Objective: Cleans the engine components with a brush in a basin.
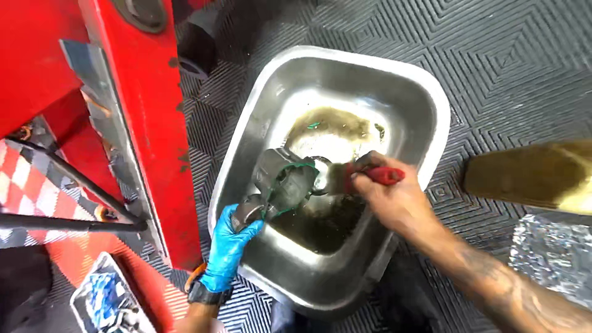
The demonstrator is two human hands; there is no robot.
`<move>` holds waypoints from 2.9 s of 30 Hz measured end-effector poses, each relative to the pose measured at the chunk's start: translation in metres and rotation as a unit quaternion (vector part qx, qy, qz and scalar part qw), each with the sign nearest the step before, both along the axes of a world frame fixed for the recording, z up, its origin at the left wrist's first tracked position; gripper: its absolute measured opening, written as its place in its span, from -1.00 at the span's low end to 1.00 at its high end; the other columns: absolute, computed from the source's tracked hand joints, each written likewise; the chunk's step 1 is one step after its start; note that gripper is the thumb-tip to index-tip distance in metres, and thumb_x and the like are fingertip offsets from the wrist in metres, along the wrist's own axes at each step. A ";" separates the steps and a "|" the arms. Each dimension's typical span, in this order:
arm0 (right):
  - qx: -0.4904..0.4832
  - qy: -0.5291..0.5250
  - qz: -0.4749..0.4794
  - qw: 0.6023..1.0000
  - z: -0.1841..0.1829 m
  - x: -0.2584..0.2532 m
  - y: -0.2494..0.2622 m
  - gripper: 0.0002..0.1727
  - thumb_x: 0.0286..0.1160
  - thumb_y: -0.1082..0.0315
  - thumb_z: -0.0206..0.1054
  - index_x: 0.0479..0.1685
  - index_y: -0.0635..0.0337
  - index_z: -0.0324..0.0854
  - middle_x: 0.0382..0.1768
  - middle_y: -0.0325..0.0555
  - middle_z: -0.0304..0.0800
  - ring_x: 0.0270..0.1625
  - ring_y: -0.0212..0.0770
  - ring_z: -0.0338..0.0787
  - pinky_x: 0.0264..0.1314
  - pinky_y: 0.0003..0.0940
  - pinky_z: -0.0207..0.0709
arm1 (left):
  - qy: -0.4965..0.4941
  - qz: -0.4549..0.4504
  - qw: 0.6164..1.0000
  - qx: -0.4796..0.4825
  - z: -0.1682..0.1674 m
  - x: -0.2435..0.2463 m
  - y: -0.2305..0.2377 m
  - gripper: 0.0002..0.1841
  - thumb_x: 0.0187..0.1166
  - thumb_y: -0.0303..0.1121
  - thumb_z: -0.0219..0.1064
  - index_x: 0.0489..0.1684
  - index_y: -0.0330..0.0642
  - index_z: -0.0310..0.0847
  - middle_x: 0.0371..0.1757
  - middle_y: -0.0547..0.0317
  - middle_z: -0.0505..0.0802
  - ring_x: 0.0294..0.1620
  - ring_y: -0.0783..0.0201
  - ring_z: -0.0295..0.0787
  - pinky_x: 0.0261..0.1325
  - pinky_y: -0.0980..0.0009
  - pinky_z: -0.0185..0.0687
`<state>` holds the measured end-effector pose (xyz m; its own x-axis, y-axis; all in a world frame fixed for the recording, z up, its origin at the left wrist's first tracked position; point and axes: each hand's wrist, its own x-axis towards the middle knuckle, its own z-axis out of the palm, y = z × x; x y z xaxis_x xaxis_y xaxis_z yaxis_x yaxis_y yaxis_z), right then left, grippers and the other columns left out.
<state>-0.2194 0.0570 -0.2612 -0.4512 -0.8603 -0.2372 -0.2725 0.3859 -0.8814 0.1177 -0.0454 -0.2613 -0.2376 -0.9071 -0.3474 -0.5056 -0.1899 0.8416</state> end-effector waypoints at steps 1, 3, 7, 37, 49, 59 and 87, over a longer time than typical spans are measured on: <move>0.002 -0.115 -0.036 0.993 0.001 0.015 0.004 -0.88 0.45 0.23 0.42 -0.11 -0.13 0.79 -0.34 -0.32 0.86 -0.39 -0.29 0.81 -0.41 -0.16 0.72 | 0.002 0.025 1.000 0.003 -0.010 -0.002 0.005 -0.46 0.30 -0.42 0.61 0.32 -0.14 0.61 0.10 0.10 0.88 0.10 0.23 0.85 0.18 0.25 0.85; 0.015 -0.286 -0.085 0.954 0.000 0.045 0.004 -0.79 0.40 0.33 0.53 -0.01 -0.06 0.80 -0.24 -0.18 0.91 -0.35 -0.17 0.84 -0.36 -0.15 0.75 | -0.007 0.047 0.999 0.011 -0.018 -0.003 0.012 -0.49 0.30 -0.36 0.60 0.27 -0.19 0.63 0.08 0.10 0.87 0.10 0.26 0.83 0.18 0.28 0.82; -0.049 -0.322 -0.094 0.941 -0.021 0.102 -0.023 -0.78 0.35 0.39 0.56 -0.08 0.07 0.70 -0.28 -0.12 0.86 -0.40 -0.17 0.81 -0.39 -0.17 0.74 | -0.046 0.014 0.999 -0.005 -0.013 -0.008 0.020 -0.42 0.22 -0.40 0.63 0.29 -0.23 0.56 0.05 0.10 0.87 0.05 0.27 0.86 0.13 0.31 0.85; -0.101 0.124 0.211 0.964 -0.013 0.028 -0.030 -0.80 0.28 0.07 0.47 -0.37 -0.03 0.72 -0.62 -0.20 0.66 -0.53 -0.12 0.73 -0.55 0.03 0.50 | -0.058 0.000 0.998 -0.037 -0.017 -0.010 0.024 -0.43 0.22 -0.24 0.67 0.22 -0.18 0.59 -0.07 0.12 0.88 -0.16 0.25 0.89 -0.11 0.25 0.91; 0.055 0.273 0.257 0.925 0.004 -0.016 -0.026 -0.70 0.26 -0.05 0.41 -0.51 -0.05 0.62 -0.63 -0.16 0.60 -0.46 -0.01 0.71 -0.48 0.10 0.45 | -0.072 0.017 0.997 -0.028 -0.001 -0.006 0.027 -0.49 0.32 -0.37 0.63 0.26 -0.17 0.58 -0.03 0.09 0.87 -0.12 0.24 0.87 -0.03 0.22 0.88; -0.127 -0.038 0.237 0.962 -0.022 0.053 -0.013 -0.85 0.36 0.16 0.54 -0.25 -0.02 0.76 -0.43 -0.30 0.81 -0.34 -0.28 0.81 -0.30 -0.07 0.70 | -0.196 0.018 0.980 0.039 0.061 -0.033 -0.020 -0.72 0.43 -0.30 0.55 0.05 -0.13 0.75 -0.35 0.11 0.83 -0.55 0.29 0.63 -0.58 0.37 0.47; -0.107 -0.075 0.221 0.967 -0.041 0.110 -0.047 -0.79 0.62 0.17 0.31 -0.22 0.11 0.72 -0.48 -0.07 0.72 -0.36 -0.05 0.78 -0.32 0.07 0.62 | -0.125 0.063 0.987 0.079 0.049 -0.011 -0.017 -0.78 0.47 -0.36 0.50 -0.03 -0.21 0.71 -0.43 0.10 0.80 -0.69 0.35 0.52 -0.72 0.50 0.36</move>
